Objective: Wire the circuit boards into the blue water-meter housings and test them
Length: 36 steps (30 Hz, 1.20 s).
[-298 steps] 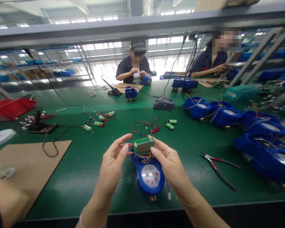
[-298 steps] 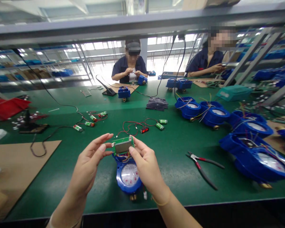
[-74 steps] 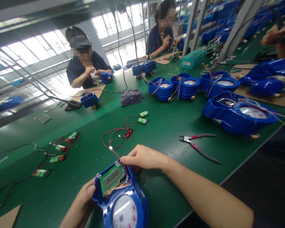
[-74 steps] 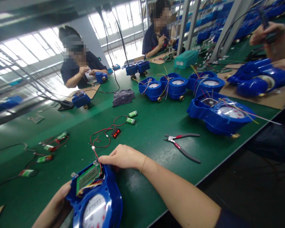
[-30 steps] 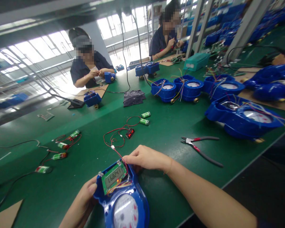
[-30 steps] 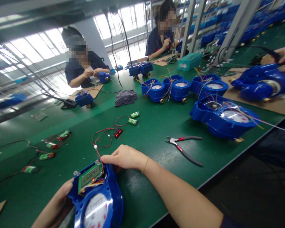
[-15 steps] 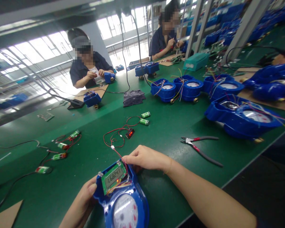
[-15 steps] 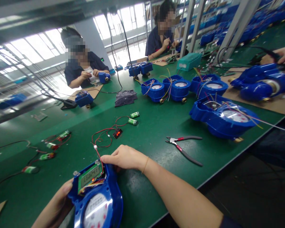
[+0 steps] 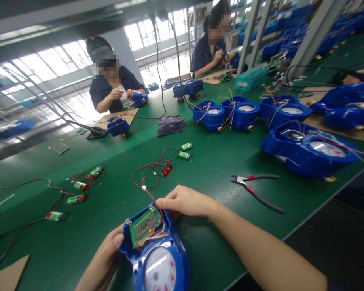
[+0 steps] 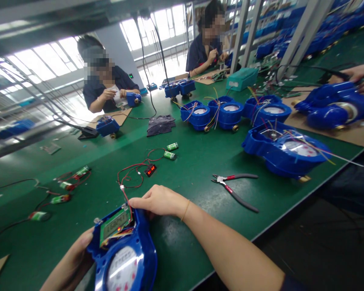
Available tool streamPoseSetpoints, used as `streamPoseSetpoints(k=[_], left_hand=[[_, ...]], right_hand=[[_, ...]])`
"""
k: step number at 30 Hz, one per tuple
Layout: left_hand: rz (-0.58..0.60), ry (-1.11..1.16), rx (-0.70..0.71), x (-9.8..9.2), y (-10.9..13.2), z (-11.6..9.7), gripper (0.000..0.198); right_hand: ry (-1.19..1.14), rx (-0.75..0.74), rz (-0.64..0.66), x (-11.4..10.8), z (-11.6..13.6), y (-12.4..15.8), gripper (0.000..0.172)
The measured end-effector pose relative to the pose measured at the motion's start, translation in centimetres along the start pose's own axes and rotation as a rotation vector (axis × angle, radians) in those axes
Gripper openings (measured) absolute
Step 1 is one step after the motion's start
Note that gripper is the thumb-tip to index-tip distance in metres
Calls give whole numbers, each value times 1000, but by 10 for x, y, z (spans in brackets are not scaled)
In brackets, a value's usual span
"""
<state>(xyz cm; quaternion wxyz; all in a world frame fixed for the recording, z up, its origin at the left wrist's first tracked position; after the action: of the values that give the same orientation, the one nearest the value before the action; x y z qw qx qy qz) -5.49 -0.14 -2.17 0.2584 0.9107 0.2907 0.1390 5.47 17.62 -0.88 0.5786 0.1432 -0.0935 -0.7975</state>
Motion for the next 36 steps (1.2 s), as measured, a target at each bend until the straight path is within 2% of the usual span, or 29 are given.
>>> streamPoseSetpoints(k=[10,25,31,36], left_hand=[[38,5,0,0,-3,2,52],[25,10,34,5,0,-5,48],[-25,2,27,2,0,-5,53],[33,-16,27,5,-2,-4,54]], right_hand=[[-36,-7,6,1,-2,-1,54],[-68,11,15,2,-2,-1,53],[-60,6,16,3,-1,-1,54],[-55,-4,19,3,-3,-2,55]])
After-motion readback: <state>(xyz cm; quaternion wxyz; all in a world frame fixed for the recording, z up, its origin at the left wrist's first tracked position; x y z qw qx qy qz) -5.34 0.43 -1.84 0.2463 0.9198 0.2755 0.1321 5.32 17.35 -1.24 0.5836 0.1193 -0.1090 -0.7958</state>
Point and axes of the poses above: each hand's wrist, its own y-axis away from the middle knuckle, its own x-axis out of the palm, z = x × y, the point moved 8 cm from there along -y, towards the middle knuckle, and after that the axes turned 6 degrees about -z, right-handed, at the moved point
